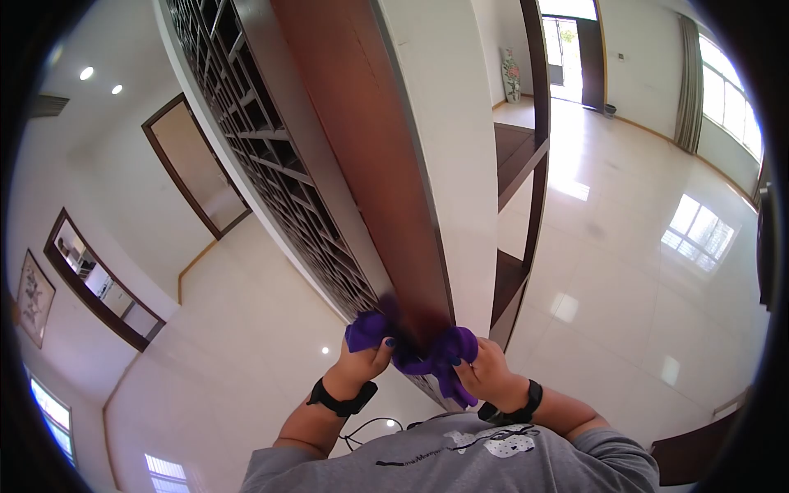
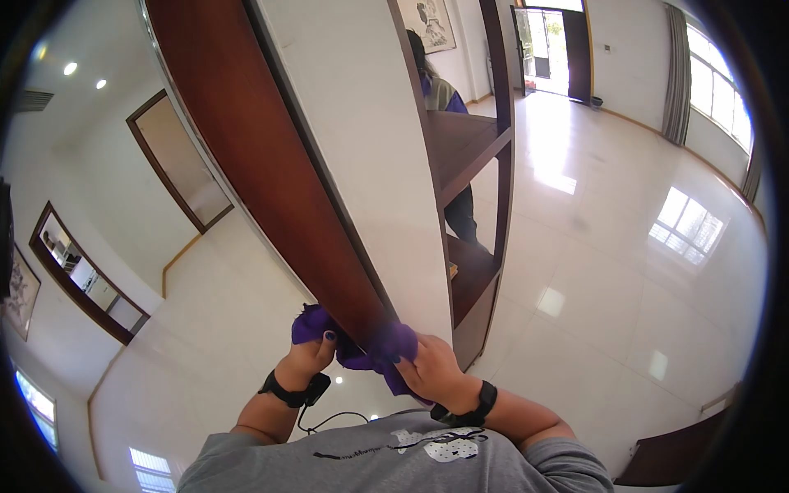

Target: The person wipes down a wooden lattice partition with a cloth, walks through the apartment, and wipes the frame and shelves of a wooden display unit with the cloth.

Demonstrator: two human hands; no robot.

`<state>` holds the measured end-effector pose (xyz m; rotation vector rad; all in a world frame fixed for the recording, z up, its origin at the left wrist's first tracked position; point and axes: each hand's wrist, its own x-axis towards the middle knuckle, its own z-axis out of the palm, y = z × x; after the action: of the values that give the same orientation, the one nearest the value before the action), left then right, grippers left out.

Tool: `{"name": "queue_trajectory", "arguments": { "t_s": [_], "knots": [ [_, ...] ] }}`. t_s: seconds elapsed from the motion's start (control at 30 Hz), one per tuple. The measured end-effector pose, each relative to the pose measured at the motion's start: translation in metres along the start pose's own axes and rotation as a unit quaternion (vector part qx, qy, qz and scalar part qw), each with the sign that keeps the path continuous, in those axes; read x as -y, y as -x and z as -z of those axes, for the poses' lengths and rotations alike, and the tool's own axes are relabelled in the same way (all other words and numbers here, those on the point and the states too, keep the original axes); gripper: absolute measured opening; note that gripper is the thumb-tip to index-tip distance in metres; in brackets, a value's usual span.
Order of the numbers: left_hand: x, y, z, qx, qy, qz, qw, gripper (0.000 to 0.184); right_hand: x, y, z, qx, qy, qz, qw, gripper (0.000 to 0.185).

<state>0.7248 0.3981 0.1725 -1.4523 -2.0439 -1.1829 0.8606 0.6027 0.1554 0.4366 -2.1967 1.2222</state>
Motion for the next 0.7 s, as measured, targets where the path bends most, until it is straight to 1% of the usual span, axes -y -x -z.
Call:
{"name": "queue_trajectory", "arguments": {
  "t_s": [0.1, 0.17, 0.2, 0.3, 0.33, 0.43, 0.5, 0.53, 0.6, 0.63, 0.7],
  "knots": [
    [0.003, -0.002, 0.007, 0.010, 0.011, -0.004, 1.000, 0.019, 0.003, -0.006, -0.004, -0.010, -0.017, 0.026, 0.999, 0.026],
    [-0.002, -0.010, 0.016, 0.040, -0.060, -0.009, 0.997, 0.017, 0.005, -0.015, -0.003, -0.035, -0.018, 0.055, 0.998, 0.014],
    [-0.008, -0.012, 0.021, 0.055, -0.094, -0.011, 0.994, 0.017, 0.007, -0.019, -0.001, -0.045, -0.018, 0.068, 0.996, 0.012],
    [-0.030, -0.019, 0.041, 0.119, -0.096, 0.021, 0.988, 0.015, 0.011, -0.026, 0.008, -0.023, 0.006, 0.043, 0.999, 0.012],
    [-0.033, -0.017, 0.046, 0.167, -0.026, 0.080, 0.982, 0.017, 0.012, -0.032, 0.011, -0.021, 0.018, 0.050, 0.998, 0.012],
    [-0.015, -0.001, 0.041, 0.314, 0.099, 0.024, 0.944, 0.026, 0.018, -0.052, 0.020, -0.019, 0.052, 0.071, 0.996, 0.013],
    [-0.039, -0.009, 0.042, 0.384, 0.227, 0.076, 0.892, 0.032, 0.035, -0.069, 0.028, -0.023, 0.078, 0.089, 0.993, 0.024],
    [-0.051, -0.015, 0.041, 0.416, 0.289, 0.102, 0.856, 0.035, 0.045, -0.077, 0.032, -0.027, 0.078, 0.104, 0.991, 0.023],
    [-0.057, -0.026, 0.033, 0.395, 0.302, 0.007, 0.868, 0.038, 0.064, -0.095, 0.039, -0.039, 0.080, 0.138, 0.986, 0.021],
    [-0.059, -0.031, 0.030, 0.382, 0.308, -0.042, 0.870, 0.040, 0.073, -0.103, 0.041, -0.048, 0.085, 0.139, 0.985, 0.020],
    [-0.066, -0.035, 0.022, 0.340, 0.371, 0.029, 0.863, 0.042, 0.085, -0.112, 0.044, -0.060, 0.096, 0.140, 0.984, 0.019]
  ]
}}
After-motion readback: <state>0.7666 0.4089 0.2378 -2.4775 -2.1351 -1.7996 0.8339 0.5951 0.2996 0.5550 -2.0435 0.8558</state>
